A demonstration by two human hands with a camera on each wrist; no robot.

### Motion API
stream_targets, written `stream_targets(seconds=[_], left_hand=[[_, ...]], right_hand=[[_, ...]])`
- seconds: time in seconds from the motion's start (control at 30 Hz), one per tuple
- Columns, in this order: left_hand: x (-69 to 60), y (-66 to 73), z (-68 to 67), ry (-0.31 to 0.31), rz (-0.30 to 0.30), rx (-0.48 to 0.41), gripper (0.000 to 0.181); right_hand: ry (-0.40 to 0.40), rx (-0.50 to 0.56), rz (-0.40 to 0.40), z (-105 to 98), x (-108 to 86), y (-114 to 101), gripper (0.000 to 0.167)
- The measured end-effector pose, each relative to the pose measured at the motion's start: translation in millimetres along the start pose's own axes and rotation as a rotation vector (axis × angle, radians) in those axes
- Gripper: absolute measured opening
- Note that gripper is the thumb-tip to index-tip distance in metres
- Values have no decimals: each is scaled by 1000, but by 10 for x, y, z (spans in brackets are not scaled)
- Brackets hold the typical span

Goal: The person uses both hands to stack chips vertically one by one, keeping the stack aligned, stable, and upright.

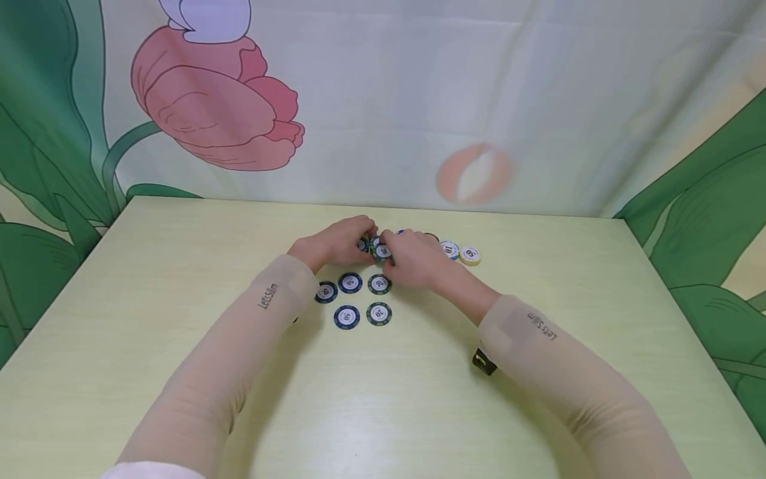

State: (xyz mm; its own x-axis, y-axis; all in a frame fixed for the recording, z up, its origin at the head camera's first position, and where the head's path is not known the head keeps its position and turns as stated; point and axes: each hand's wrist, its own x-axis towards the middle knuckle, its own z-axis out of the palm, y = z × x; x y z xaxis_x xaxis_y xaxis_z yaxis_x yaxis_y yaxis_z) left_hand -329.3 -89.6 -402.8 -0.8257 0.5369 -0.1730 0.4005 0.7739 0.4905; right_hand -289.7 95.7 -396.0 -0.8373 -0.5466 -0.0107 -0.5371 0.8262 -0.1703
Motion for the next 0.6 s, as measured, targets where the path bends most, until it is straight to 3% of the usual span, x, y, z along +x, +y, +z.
stream_targets(seconds=[0.27,0.6], left_hand=[[-12,12,-2,-1,-8,-16,38],[-16,13,-4,-3,-3,-13,38]], right_hand=[[40,-4,-27,19,-26,11,34],[83,-5,-20,23,-20,25,23]])
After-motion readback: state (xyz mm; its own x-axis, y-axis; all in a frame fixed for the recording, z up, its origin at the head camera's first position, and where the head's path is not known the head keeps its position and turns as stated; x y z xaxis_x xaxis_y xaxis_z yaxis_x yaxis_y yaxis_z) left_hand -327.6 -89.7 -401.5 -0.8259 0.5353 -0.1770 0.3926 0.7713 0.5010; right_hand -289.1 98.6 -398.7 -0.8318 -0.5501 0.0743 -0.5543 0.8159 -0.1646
